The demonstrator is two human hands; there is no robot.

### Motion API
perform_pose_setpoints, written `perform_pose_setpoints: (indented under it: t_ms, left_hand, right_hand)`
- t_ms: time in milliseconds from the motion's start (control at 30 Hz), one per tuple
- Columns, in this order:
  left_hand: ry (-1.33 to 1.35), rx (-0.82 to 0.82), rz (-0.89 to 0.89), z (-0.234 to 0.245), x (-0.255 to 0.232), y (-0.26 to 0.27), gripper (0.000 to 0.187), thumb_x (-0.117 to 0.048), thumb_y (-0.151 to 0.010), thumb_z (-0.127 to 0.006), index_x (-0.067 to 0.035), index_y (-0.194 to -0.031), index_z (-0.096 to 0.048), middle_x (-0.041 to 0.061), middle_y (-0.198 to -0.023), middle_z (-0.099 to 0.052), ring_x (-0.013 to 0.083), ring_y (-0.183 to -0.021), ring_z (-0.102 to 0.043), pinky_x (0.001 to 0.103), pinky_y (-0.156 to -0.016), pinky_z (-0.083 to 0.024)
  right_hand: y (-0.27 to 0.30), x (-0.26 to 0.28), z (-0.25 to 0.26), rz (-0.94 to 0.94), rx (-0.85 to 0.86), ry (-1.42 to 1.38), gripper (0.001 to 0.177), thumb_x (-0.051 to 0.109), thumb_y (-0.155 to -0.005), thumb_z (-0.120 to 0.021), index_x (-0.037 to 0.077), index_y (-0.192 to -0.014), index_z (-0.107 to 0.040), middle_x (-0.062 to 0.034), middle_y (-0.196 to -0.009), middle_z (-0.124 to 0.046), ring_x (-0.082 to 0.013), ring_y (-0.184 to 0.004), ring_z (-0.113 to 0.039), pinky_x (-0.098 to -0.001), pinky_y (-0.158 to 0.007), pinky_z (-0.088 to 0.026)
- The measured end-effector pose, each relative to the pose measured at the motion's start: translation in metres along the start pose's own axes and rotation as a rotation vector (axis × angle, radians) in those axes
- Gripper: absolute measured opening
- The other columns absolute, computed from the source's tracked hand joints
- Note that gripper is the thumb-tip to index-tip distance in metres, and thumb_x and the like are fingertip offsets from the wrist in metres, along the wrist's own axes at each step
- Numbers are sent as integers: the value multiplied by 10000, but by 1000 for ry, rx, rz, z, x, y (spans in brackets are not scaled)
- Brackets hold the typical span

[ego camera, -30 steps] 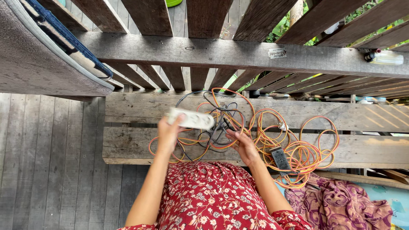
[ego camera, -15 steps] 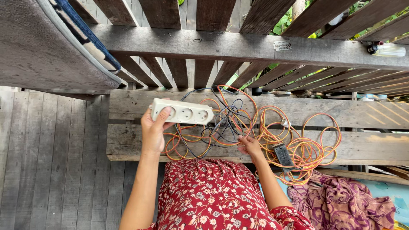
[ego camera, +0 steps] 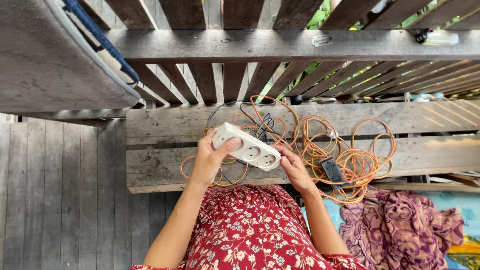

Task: The person unties and separates various power cables and extension cords by hand on a wooden bench, periodically picking up and moving white power strips.

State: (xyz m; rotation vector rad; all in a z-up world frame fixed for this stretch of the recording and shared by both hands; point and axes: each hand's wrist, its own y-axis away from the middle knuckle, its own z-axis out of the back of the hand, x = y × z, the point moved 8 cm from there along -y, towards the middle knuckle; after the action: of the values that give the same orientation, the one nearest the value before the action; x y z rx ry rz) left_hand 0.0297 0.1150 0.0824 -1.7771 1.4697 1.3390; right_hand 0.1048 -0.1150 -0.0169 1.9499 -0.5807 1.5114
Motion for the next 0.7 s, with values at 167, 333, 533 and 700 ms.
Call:
perform_pose_setpoints:
  t_ms: [167, 333, 533, 700]
  left_hand:
    - [-73, 50, 126, -14, 14, -19, 471, -275, -912, -774, 9, -1270, -661, 89, -1079, -734, 159, -922, -698, 325, -753, -571]
    - [204, 351, 50, -33, 50, -42, 820, -632, -883, -662, -111, -1486, -466, 70, -1244, -643, 154, -1156, -661, 342, -919, -610]
    - [-439, 286, 171, 23, 257, -110, 676, -439, -881, -732, -22, -1381, -551, 149, -1210, -717, 268, -1054, -710, 388, -880, -595]
    - [-1186, 521, 259, 32, 333, -75, 415, -410, -840, -812, -34, -996, -731, 131, -917, -749, 247, -848, -690, 390, -747, -520]
  right_hand:
    - [12, 39, -14, 40, -16, -176, 773, 315, -860, -800, 11, -1489, -469, -87, -1387, -598, -190, -1237, -590, -377, -1002, -510]
    - [10, 37, 15, -58, -278, -223, 619, 171, -878, -795, -15, -1420, -560, -101, -1178, -713, -185, -983, -696, -354, -746, -599]
    - [6, 59, 29, 36, -287, -428, 540, 149, -909, -760, 23, -1392, -554, -109, -1123, -731, -218, -909, -727, -343, -683, -583]
    - [0, 85, 37, 89, -247, -480, 531, 133, -885, -777, 40, -1358, -555, -101, -1118, -727, -203, -923, -728, -337, -673, -593]
